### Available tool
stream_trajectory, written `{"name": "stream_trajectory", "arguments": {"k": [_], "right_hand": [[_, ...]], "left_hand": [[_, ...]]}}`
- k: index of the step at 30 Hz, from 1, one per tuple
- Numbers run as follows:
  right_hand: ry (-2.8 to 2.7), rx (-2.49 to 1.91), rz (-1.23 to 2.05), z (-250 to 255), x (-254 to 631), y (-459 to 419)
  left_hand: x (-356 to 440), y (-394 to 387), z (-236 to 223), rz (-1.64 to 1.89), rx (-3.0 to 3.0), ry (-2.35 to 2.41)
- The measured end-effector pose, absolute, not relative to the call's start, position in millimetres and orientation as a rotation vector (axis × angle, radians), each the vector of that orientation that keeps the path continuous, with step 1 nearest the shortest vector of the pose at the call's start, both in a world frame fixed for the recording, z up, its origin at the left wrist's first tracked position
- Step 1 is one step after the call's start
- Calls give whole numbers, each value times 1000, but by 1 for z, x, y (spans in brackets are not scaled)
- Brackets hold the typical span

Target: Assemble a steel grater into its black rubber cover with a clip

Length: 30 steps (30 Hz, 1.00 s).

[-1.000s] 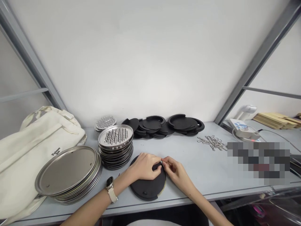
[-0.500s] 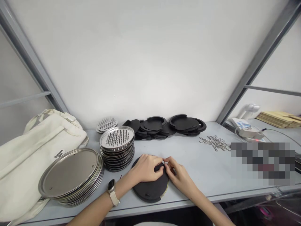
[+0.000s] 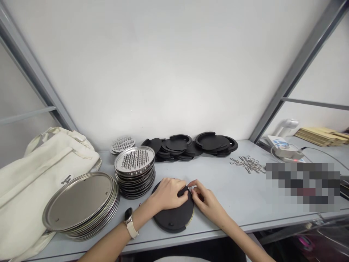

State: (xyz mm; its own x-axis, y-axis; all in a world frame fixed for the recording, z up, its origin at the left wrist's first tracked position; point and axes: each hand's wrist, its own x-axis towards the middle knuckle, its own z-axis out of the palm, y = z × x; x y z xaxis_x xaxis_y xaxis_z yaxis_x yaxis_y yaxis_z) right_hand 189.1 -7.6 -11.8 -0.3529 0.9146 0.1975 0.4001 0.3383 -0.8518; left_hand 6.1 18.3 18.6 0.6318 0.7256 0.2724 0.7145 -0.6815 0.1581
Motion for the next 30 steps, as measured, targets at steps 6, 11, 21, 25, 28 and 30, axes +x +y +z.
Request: {"name": "stream_trajectory", "arguments": {"k": [6, 11, 21, 25, 28, 30], "right_hand": [[-1849, -1147, 936, -15, 189, -6], [-1857, -1145, 938, -17, 190, -5], [-1927, -1129, 942, -8, 190, -7], [-1929, -1107, 943, -8, 189, -7], [-1918, -1113, 934, -9, 189, -7], [-1899, -1118, 931, -11, 189, -7]], "left_hand": [[5, 19, 18, 496, 2820, 1213], [5, 20, 19, 492, 2854, 1143], [5, 18, 19, 503, 2866, 1136], [5, 17, 21, 506, 2863, 1147], [5, 18, 20, 500, 2855, 1141], [5, 19, 20, 494, 2847, 1132]]}}
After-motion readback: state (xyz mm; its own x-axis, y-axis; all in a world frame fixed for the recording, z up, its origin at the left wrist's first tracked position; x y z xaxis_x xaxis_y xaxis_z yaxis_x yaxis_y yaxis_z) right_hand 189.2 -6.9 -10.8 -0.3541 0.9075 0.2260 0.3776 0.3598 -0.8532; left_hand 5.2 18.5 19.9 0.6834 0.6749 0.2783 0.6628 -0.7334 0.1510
